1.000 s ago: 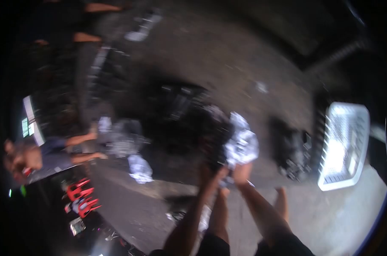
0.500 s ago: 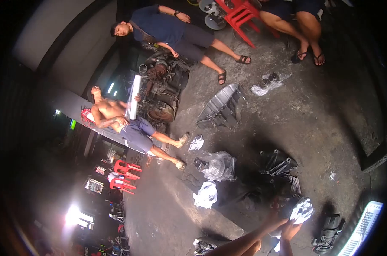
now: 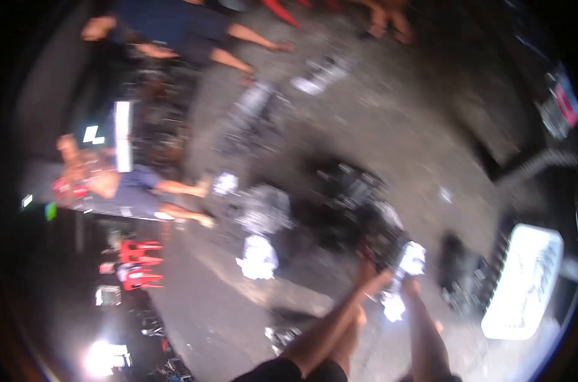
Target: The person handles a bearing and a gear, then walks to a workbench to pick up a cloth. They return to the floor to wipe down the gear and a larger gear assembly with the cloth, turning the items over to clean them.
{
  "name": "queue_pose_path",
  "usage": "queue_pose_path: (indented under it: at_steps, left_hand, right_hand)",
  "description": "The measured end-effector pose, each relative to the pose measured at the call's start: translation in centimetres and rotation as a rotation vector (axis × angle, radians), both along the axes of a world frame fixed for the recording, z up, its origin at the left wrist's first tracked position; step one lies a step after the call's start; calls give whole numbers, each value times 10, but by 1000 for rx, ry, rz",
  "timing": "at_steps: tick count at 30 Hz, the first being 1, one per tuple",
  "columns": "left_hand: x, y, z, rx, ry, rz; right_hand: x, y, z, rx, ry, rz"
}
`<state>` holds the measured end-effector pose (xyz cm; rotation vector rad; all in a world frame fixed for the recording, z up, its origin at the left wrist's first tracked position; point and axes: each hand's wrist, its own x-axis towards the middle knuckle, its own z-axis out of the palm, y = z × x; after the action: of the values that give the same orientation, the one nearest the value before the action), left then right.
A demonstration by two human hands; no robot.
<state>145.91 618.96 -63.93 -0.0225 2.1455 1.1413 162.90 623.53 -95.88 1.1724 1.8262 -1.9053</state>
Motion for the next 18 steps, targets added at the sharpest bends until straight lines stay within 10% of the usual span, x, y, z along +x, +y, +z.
queue_pose_path:
  at_steps: [2,5,9,12,15,18]
  left_hand:
    - [-4,0,0,11,3,-106]
    - [-10,-12,-21,-13,184,-176]
    - [-2,-20,-33,-58,463,-161]
    - [10,-25,-41,-17,542,-128]
    - [11,-22,-36,-21,499,-111]
    - [6,-16,-35,-62,508,-43]
  right_hand:
    - [-11,32,161,129,-264,194]
    - [-11,52,292,-13,-171,-273]
    - [-46,70,316,187,415,-671]
    - [-95,84,317,225,284,-308]
    - [-143,90,279,988,443,372]
    - [-189,119,277,666,213,423]
